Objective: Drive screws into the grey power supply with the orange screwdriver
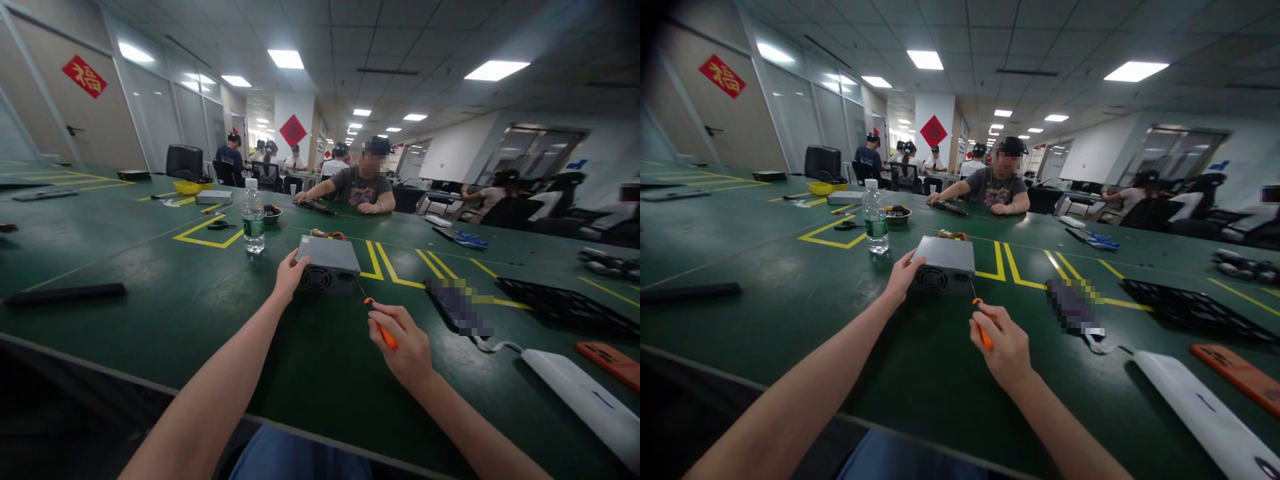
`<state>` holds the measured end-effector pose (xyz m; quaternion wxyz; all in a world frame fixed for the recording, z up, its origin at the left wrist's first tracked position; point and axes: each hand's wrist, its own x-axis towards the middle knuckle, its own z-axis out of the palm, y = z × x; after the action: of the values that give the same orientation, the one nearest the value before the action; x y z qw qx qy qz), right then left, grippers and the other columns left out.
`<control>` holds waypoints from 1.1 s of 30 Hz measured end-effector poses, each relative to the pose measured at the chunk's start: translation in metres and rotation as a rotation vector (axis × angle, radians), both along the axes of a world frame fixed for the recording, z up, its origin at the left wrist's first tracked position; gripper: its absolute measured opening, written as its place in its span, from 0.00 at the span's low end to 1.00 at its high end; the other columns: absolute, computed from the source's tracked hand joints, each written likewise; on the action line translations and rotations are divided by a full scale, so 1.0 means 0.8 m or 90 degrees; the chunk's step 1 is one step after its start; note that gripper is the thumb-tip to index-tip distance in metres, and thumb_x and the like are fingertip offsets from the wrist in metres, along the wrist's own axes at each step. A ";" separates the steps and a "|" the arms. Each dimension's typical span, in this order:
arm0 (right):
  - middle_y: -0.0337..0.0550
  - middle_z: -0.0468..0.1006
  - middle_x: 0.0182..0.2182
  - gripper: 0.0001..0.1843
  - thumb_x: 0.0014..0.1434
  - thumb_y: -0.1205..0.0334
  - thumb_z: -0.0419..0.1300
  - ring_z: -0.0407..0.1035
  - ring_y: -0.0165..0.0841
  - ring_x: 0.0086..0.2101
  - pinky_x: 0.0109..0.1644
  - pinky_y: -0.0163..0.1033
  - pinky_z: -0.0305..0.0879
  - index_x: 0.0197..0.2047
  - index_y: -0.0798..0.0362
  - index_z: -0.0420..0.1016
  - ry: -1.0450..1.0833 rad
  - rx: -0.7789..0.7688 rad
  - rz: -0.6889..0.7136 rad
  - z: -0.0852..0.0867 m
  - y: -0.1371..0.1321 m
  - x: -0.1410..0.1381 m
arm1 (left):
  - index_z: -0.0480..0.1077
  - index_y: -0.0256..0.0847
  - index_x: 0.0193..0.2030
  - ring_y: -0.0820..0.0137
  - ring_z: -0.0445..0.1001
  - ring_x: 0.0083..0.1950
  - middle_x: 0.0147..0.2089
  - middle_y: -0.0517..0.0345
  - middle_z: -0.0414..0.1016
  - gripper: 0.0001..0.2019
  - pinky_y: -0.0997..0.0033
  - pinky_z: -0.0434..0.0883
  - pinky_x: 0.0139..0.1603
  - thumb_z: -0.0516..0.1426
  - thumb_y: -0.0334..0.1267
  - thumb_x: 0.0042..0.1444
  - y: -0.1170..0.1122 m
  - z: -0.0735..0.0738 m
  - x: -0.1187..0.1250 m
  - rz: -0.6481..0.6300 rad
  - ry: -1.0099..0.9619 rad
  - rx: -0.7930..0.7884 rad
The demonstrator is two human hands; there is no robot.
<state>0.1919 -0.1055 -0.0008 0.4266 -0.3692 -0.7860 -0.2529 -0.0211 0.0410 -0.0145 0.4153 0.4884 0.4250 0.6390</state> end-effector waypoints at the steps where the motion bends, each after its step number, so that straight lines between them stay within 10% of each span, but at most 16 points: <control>1: 0.45 0.70 0.38 0.08 0.56 0.70 0.54 0.69 0.28 0.34 0.35 0.34 0.69 0.39 0.52 0.68 0.040 -0.024 0.017 -0.002 0.000 0.001 | 0.66 0.40 0.53 0.65 0.72 0.47 0.49 0.52 0.73 0.24 0.66 0.67 0.49 0.58 0.40 0.47 0.000 0.000 0.000 -0.002 -0.001 0.000; 11: 0.50 0.65 0.41 0.07 0.56 0.62 0.55 0.67 0.33 0.37 0.37 0.38 0.69 0.39 0.53 0.67 -0.072 -0.082 0.030 -0.004 -0.006 -0.004 | 0.58 0.41 0.59 0.61 0.67 0.55 0.55 0.50 0.68 0.25 0.60 0.63 0.55 0.53 0.43 0.53 -0.005 0.004 0.007 0.099 0.183 0.009; 14: 0.53 0.68 0.41 0.11 0.56 0.61 0.53 0.66 0.37 0.41 0.41 0.42 0.68 0.41 0.57 0.67 -0.135 -0.077 0.000 -0.001 -0.009 -0.011 | 0.56 0.45 0.60 0.64 0.54 0.64 0.63 0.54 0.58 0.23 0.55 0.52 0.63 0.48 0.32 0.56 -0.021 0.016 0.015 0.232 0.428 0.211; 18: 0.52 0.72 0.39 0.10 0.56 0.67 0.52 0.68 0.34 0.37 0.40 0.40 0.66 0.42 0.58 0.68 -0.204 -0.007 -0.032 -0.003 -0.009 -0.016 | 0.64 0.44 0.53 0.70 0.54 0.64 0.61 0.58 0.61 0.20 0.59 0.48 0.65 0.44 0.26 0.56 -0.047 0.029 0.029 0.148 0.697 0.430; 25: 0.53 0.74 0.43 0.08 0.56 0.68 0.54 0.70 0.31 0.33 0.38 0.38 0.61 0.40 0.53 0.70 -0.276 0.075 -0.065 0.000 -0.013 -0.014 | 0.65 0.43 0.52 0.67 0.63 0.57 0.54 0.54 0.68 0.17 0.60 0.57 0.59 0.50 0.33 0.54 -0.058 0.028 0.039 0.122 0.728 0.404; 33: 0.42 0.72 0.23 0.08 0.58 0.61 0.55 0.65 0.30 0.23 0.31 0.36 0.58 0.30 0.55 0.67 -0.206 0.051 -0.224 0.020 -0.019 0.009 | 0.66 0.43 0.49 0.66 0.64 0.55 0.52 0.56 0.70 0.14 0.61 0.57 0.57 0.52 0.35 0.54 -0.056 0.030 0.040 0.136 0.731 0.379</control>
<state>0.1995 -0.1209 0.0148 0.2589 -0.4381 -0.7570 -0.4099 0.0108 -0.0039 0.0093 -0.0959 0.8010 0.4304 0.4049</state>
